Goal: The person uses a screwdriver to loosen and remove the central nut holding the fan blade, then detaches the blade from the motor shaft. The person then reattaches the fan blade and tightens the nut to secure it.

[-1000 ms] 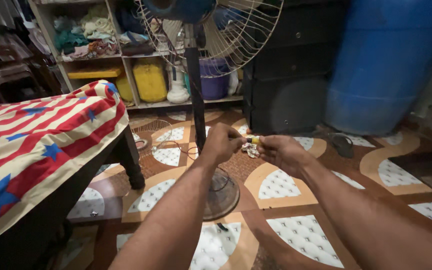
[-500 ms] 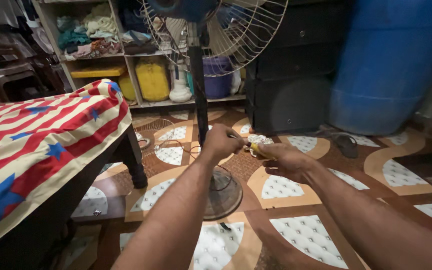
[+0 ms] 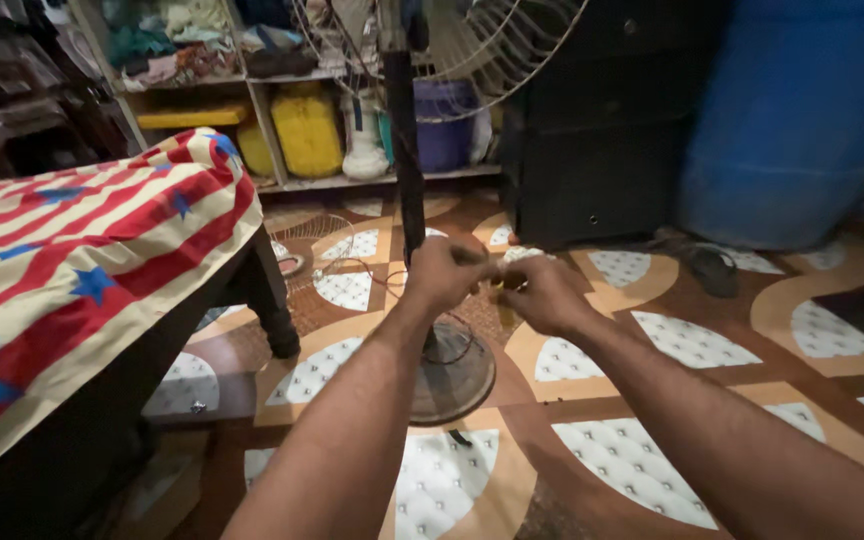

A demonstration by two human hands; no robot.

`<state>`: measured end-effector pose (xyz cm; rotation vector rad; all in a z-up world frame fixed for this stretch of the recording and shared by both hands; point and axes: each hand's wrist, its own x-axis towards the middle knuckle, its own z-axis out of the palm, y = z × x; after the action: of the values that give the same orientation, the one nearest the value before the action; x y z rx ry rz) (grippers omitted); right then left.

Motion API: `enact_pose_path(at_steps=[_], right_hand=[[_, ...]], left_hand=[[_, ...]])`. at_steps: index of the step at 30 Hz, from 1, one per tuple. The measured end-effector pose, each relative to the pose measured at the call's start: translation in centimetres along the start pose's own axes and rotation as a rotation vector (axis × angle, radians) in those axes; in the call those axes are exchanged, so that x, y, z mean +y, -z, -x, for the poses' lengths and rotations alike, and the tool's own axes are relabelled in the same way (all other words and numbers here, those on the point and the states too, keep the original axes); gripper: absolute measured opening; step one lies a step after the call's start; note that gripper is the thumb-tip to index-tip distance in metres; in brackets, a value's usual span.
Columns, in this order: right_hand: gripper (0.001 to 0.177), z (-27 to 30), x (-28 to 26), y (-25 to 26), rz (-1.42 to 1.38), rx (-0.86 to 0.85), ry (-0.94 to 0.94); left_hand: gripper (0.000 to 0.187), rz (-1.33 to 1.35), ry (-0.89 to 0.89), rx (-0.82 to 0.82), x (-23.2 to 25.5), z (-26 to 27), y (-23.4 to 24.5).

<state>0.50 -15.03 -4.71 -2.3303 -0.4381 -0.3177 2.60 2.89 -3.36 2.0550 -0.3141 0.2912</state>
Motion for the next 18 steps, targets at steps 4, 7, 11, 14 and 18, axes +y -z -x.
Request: enact_pose_path(at_steps=[4, 7, 11, 14, 18], right_hand=[[0.026, -0.9, 1.7, -1.6, -0.049, 0.115, 0.077], [0.027, -1.7, 4.7, -4.3, -0.092, 0.152, 0.088], [0.024, -1.1, 9.5, -9.3, 0.0, 0.234, 0.17], [0.014, 2.3, 12.5, -13.6, 0.01, 0.253, 0.173], [0.027, 9.3, 16.8, -18.4, -0.18, -0.056, -0.452]], left_hand=[[0.036, 0.101, 0.075, 0.125, -2.9, -0.5, 0.4], [0.037, 0.14, 0.157, 0.204, -6.4, -0.3, 1.1], [0.031, 0.075, 0.306, 0.345, -10.8, 0.1, 1.7], [0.039, 0.035, 0.388, 0.329, -13.8, 0.3, 1.8], [0.034, 0.035, 0.4, 0.371, -16.6, 0.8, 1.5]])
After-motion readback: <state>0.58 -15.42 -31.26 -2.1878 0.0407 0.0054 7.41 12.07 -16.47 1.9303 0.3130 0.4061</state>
